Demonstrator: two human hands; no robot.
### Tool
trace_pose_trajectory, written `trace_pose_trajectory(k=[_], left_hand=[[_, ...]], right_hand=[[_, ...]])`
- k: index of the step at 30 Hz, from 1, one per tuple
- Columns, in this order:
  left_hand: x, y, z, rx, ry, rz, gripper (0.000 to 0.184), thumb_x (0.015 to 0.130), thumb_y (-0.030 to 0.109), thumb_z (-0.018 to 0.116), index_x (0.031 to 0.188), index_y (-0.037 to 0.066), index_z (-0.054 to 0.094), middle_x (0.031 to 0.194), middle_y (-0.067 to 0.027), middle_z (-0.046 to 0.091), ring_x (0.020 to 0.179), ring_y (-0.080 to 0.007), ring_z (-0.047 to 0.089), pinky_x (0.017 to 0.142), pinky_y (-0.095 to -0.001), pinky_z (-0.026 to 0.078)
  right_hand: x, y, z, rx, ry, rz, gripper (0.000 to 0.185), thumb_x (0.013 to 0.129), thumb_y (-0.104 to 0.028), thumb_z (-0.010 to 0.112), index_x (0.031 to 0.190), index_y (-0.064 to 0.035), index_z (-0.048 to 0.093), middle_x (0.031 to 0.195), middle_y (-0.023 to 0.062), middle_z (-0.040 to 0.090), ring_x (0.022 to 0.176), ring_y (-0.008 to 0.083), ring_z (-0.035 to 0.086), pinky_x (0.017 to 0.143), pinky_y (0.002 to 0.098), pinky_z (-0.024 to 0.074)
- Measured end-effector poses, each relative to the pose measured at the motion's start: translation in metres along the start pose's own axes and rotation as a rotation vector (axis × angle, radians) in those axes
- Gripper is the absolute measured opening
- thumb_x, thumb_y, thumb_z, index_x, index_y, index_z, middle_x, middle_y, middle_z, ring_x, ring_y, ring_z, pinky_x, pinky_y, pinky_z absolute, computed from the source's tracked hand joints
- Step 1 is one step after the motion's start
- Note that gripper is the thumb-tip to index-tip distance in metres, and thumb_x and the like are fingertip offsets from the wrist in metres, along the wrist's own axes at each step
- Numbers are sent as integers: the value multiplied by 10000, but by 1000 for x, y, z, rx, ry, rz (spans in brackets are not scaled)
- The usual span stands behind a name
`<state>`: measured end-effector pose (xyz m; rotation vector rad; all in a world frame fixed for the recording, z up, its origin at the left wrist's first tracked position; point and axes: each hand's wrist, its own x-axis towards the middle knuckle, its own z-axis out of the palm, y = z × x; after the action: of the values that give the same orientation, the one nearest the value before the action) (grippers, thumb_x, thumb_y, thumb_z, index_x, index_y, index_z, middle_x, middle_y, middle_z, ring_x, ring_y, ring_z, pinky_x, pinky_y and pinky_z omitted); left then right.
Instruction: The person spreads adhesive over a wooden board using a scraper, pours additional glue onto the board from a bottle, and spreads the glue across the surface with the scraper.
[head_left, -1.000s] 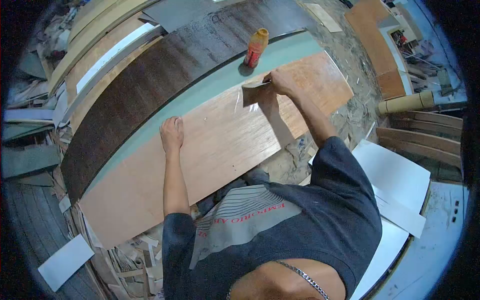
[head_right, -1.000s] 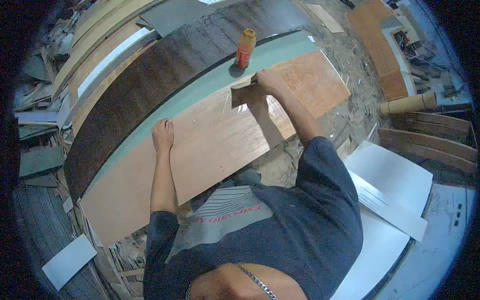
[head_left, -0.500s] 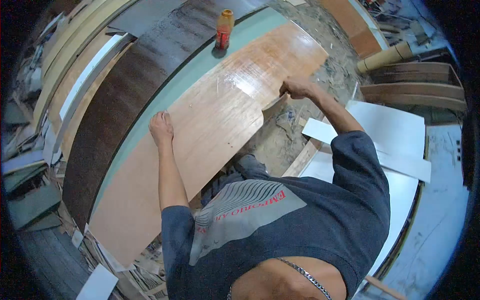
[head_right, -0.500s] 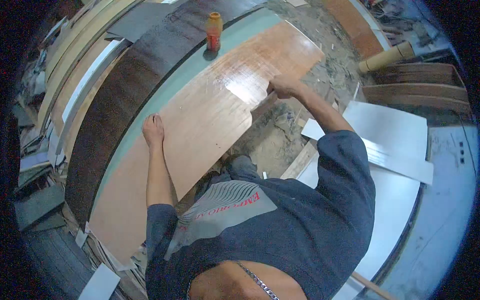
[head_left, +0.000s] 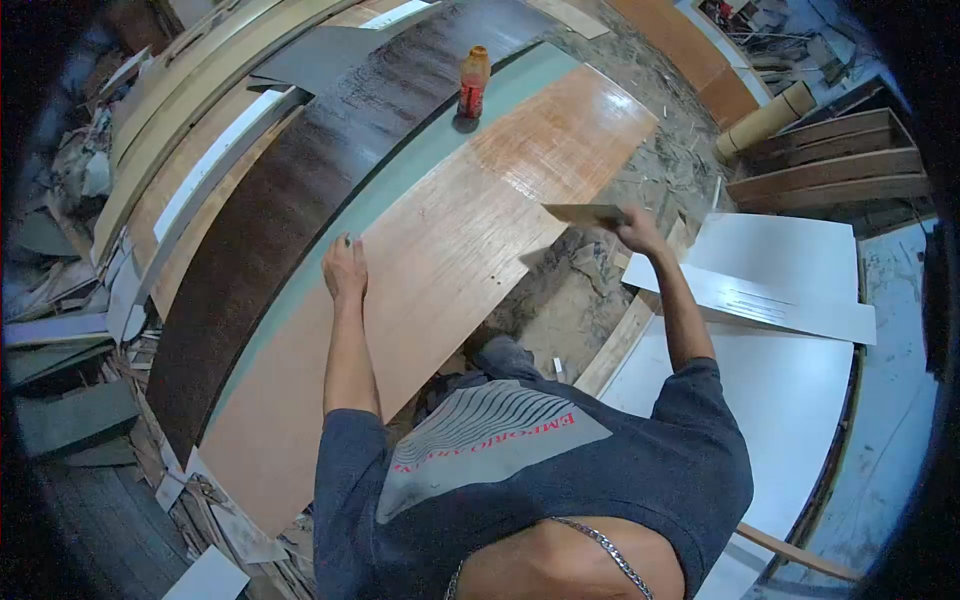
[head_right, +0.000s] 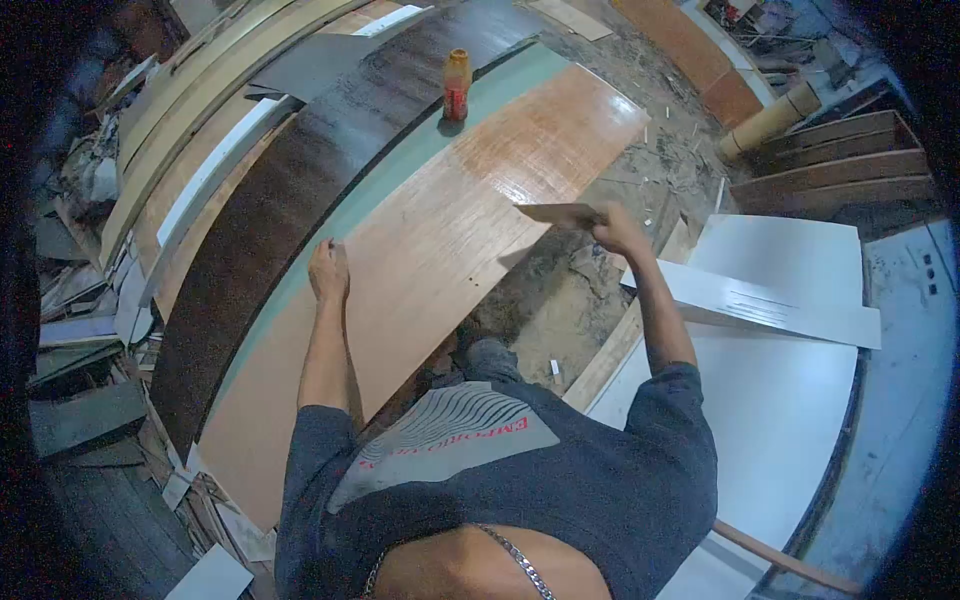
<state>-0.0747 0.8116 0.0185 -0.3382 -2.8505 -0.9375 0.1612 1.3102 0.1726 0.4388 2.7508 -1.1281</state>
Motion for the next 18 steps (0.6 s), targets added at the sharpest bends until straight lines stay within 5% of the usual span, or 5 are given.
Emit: trace_pose_trajectory(k=[3, 6, 10, 18], left_hand=[[-10, -9, -20, 106, -8, -129, 386, 995, 342, 505, 1170, 22, 634, 1167, -166, 654, 1117, -347, 585, 1007, -433, 415], [-11, -13, -18, 90, 39, -191, 348, 994, 315, 500, 1101, 24, 656, 1111, -158, 669, 1070, -345, 597, 962, -439, 432], [-7, -9, -16, 137, 30, -227, 330, 990, 309, 503, 1046, 30, 670, 1070, -156, 676, 1026, -354, 605, 924, -452, 447], [-2, -4, -14, 169, 31, -247, 292, 964, 295, 536, 1041, 52, 676, 1049, -157, 673, 1015, -350, 609, 913, -453, 455]], right_hand=[[44, -69, 25, -84, 126, -274, 420, 804, 79, 575, 1159, -97, 717, 1142, 138, 708, 1056, 307, 674, 926, 365, 509], [134, -33, 62, -354, 239, -588, 469, 773, 69, 575, 1178, -125, 710, 1219, 108, 681, 1157, 320, 629, 971, 389, 502], [197, -42, 74, -609, 159, -597, 512, 784, 43, 576, 1243, -163, 671, 1305, 83, 637, 1273, 282, 550, 1062, 405, 446], [258, -38, 91, -692, 166, -665, 464, 815, -91, 614, 1267, -195, 649, 1318, 37, 630, 1260, 257, 557, 1068, 396, 429]])
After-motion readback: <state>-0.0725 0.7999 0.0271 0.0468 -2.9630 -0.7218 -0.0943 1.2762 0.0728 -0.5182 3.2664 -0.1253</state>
